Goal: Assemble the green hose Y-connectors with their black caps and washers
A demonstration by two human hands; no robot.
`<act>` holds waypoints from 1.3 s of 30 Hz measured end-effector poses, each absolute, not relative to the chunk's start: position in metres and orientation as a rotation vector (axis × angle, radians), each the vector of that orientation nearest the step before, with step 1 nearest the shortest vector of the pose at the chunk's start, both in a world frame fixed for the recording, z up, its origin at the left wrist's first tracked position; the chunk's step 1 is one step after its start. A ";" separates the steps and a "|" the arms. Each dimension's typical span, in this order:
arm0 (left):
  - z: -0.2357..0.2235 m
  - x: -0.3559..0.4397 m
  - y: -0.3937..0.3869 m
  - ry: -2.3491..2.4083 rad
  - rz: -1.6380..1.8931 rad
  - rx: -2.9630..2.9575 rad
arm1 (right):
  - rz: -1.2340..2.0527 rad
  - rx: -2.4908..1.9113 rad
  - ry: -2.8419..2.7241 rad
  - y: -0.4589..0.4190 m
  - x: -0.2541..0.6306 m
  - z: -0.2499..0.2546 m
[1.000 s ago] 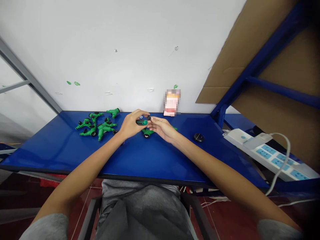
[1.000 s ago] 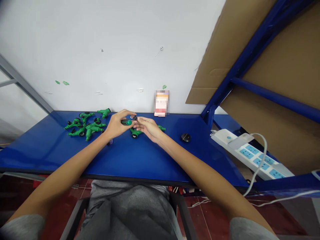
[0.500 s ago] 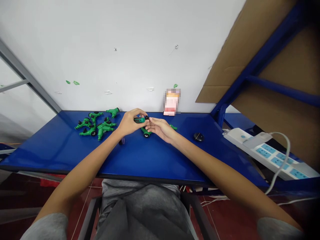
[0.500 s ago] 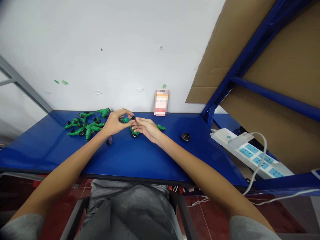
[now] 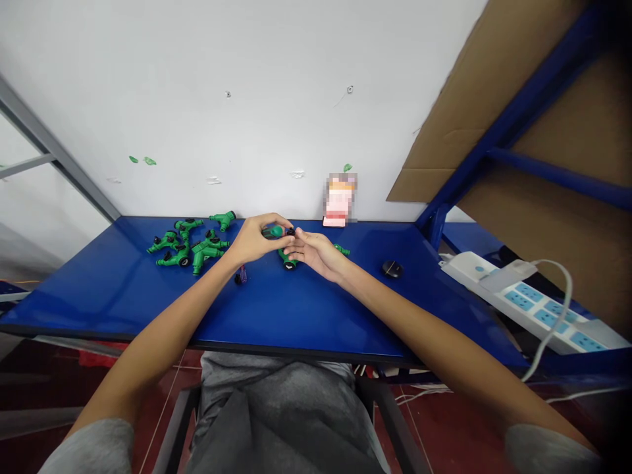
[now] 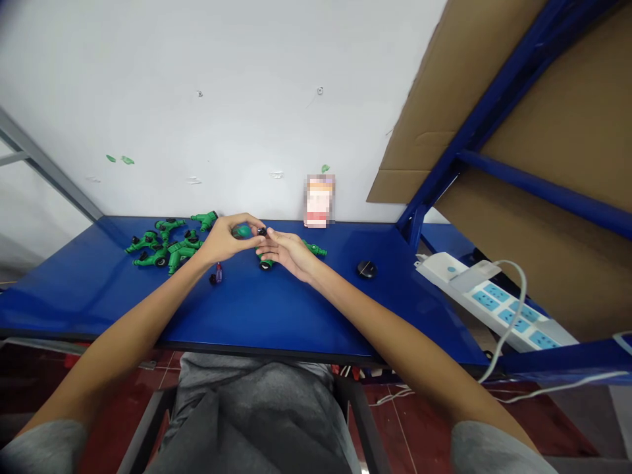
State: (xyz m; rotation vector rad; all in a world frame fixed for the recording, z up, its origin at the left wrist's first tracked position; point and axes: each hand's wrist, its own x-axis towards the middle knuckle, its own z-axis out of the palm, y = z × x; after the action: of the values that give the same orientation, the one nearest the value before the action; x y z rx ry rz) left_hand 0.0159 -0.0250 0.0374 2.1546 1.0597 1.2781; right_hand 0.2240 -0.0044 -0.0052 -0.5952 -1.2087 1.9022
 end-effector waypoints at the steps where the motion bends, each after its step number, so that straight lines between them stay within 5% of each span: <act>1: 0.038 0.016 -0.025 1.068 1.287 2.166 | 1.912 -0.602 -1.196 -0.004 0.224 -0.005; 39: 0.023 0.021 -0.023 0.973 1.281 2.010 | 1.794 -0.558 -1.336 -0.006 0.226 0.000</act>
State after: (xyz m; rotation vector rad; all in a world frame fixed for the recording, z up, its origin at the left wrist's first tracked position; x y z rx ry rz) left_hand 0.0209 -0.0228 0.0230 2.0101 0.9729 1.2813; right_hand 0.2263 -0.0063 0.0000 -0.5583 -1.3357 1.7938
